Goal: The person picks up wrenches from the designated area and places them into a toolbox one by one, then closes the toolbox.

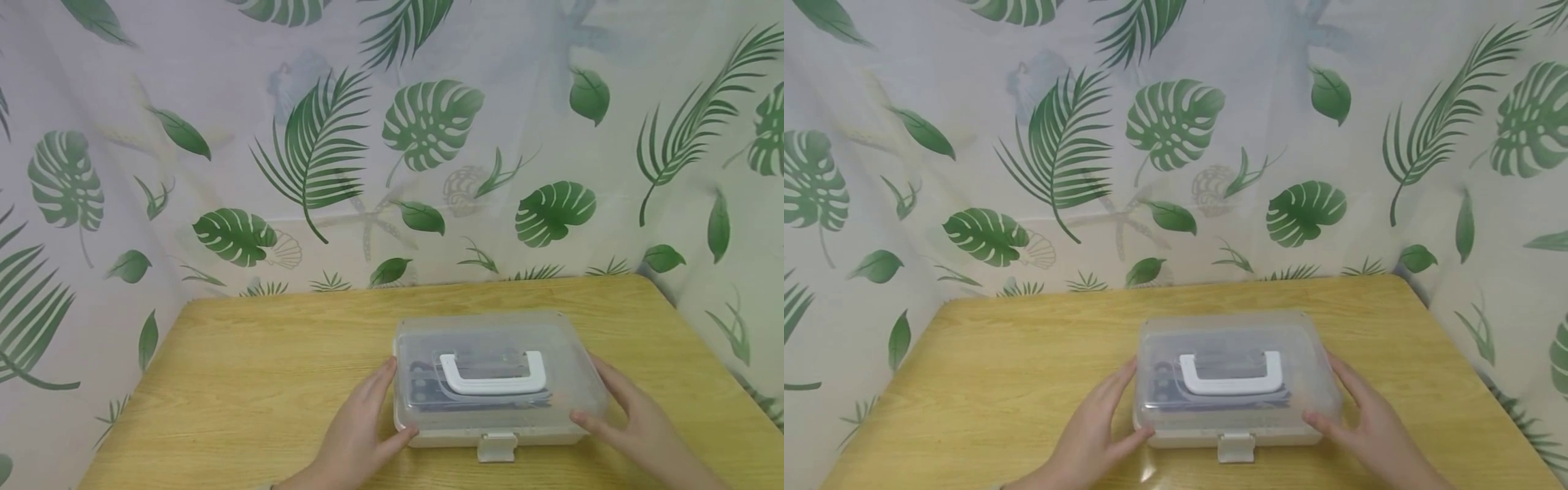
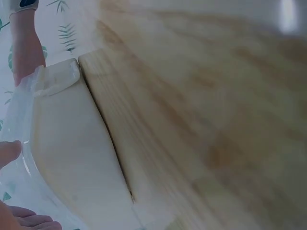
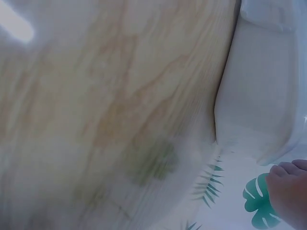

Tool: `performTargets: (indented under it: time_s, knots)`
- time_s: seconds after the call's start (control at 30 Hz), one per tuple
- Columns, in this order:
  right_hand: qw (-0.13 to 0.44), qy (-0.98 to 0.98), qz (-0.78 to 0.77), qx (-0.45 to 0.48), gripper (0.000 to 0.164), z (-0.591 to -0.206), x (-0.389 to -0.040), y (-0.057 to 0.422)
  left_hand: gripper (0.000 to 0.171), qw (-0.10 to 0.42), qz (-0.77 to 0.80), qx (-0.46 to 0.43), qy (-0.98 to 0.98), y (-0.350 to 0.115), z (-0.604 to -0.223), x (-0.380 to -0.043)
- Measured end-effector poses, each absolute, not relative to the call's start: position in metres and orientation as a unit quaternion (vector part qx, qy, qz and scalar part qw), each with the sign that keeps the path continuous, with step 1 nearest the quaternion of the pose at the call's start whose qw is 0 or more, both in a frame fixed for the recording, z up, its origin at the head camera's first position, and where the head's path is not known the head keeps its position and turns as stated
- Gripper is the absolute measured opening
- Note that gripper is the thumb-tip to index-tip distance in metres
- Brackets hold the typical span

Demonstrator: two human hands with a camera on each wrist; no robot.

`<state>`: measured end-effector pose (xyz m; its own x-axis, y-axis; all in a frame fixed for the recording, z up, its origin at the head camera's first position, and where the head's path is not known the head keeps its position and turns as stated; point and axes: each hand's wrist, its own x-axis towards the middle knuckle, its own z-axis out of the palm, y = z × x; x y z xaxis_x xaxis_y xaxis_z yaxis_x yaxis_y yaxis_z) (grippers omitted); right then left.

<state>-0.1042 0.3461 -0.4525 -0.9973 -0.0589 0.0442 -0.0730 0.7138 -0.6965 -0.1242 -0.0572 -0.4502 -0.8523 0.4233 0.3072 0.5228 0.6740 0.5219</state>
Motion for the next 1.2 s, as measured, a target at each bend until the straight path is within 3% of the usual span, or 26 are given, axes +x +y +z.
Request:
performTargets:
  time_s: [0.27, 0.5, 0.67, 0.77, 1.2]
  knots:
    - [0.078, -0.934, 0.344, 0.057, 0.096, -0.450, -0.095, 0.343, 0.094, 0.160, -0.243, -0.306, -0.907, -0.059, -0.452, -0.125]
    - [0.208, -0.924, 0.270, 0.174, 0.096, -0.448, -0.094, 0.340, 0.089, 0.244, -0.165, -0.358, -0.886, -0.059, -0.452, -0.128]
    - [0.265, -0.901, 0.215, 0.269, 0.072, -0.443, -0.096, 0.337, 0.083, 0.305, -0.089, -0.412, -0.854, -0.057, -0.452, -0.132]
    - [0.285, -0.893, 0.170, 0.304, 0.082, -0.441, -0.098, 0.334, 0.082, 0.321, -0.067, -0.435, -0.839, -0.055, -0.451, -0.134]
    - [0.309, -0.874, 0.089, 0.363, 0.077, -0.439, -0.097, 0.314, 0.067, 0.348, -0.034, -0.503, -0.790, -0.037, -0.445, -0.139]
